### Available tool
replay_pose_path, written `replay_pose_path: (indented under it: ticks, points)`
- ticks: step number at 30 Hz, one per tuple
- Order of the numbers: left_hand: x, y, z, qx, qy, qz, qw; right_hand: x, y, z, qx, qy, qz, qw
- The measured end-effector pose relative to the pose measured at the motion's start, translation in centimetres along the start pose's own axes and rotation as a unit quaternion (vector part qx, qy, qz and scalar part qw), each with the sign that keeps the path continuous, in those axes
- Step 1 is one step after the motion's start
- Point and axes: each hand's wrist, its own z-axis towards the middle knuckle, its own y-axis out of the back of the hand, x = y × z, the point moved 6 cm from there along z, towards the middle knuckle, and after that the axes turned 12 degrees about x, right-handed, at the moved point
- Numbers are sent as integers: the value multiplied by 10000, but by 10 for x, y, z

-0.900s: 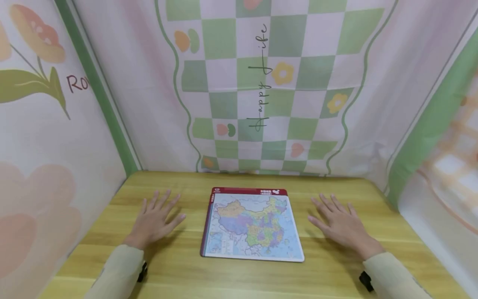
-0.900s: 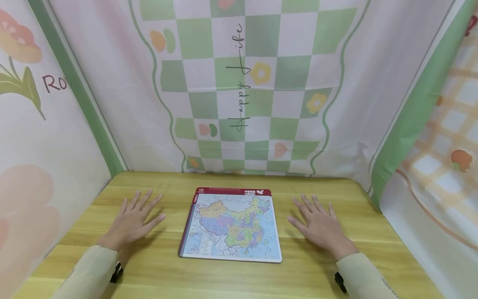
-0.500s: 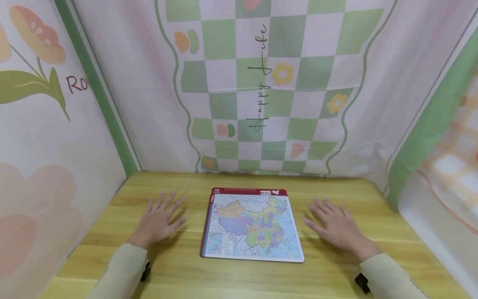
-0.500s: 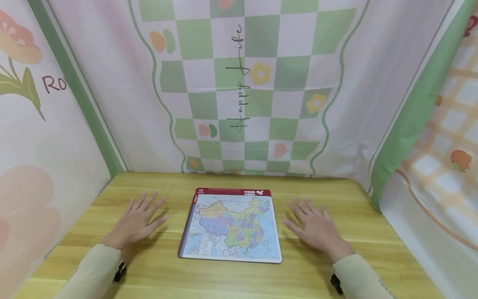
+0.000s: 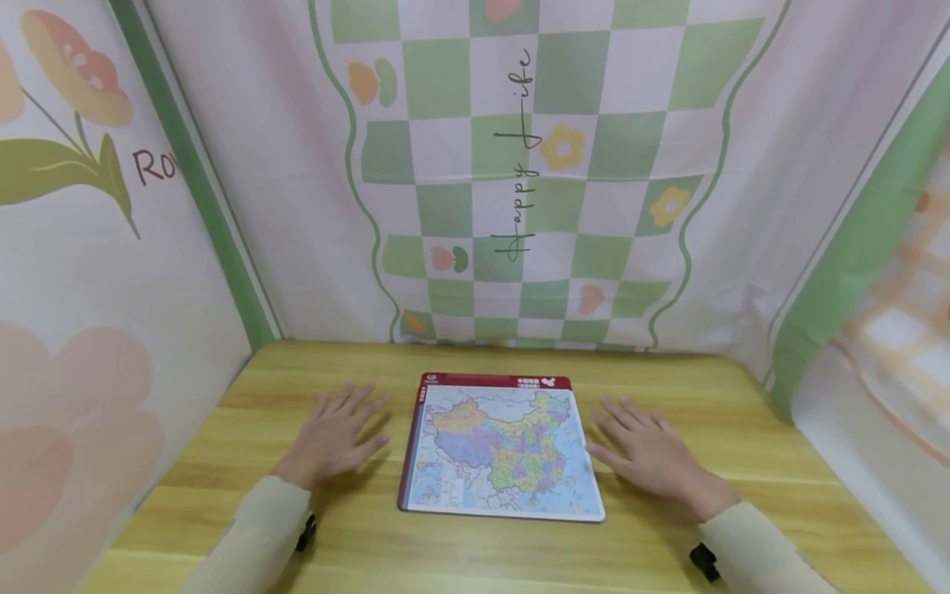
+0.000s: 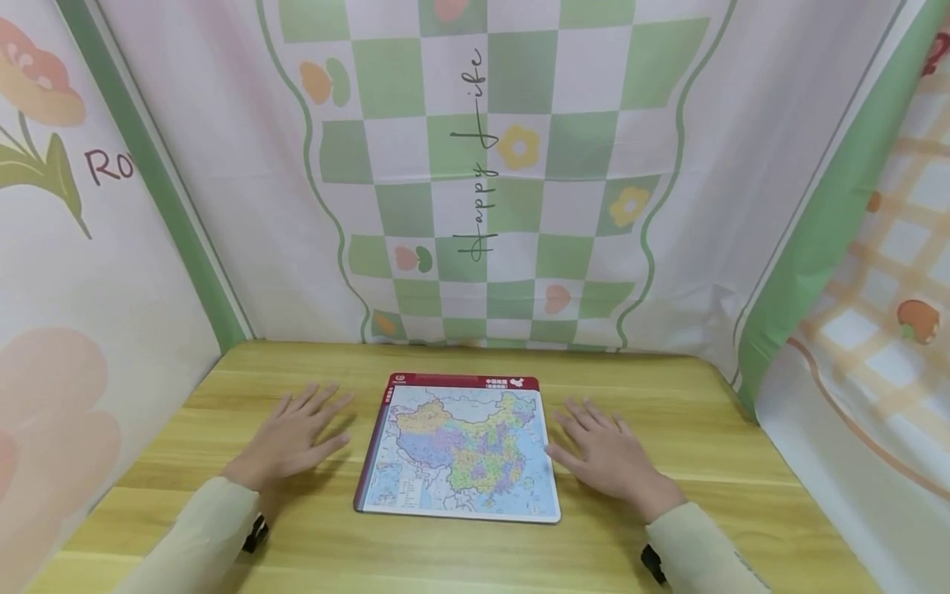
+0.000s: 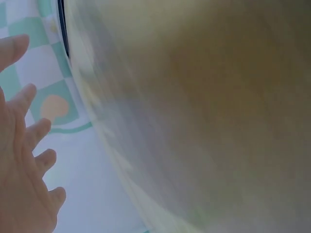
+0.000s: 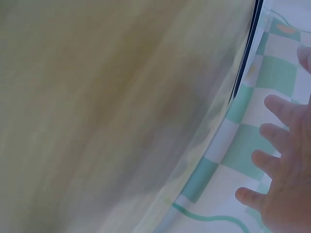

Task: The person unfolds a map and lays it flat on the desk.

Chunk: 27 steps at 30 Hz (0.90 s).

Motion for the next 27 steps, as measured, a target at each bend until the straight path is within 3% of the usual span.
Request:
replay_pose_path:
  ticks: [7,17,22,27]
  points:
    - [-13,-7,14,422,-377,-185,9982,12,-2,4,29,390,145,9991]
    - [-28,-16,23,939,-381,-320,9943,20,-7,5,198,531,369,9977]
    - [-36,-20,27,1221,-483,-530,9899,27,-7,4,587,543,711,9943]
    - [-44,-22,30,1417,-612,-563,9864,31,-11,4,889,618,548,9926]
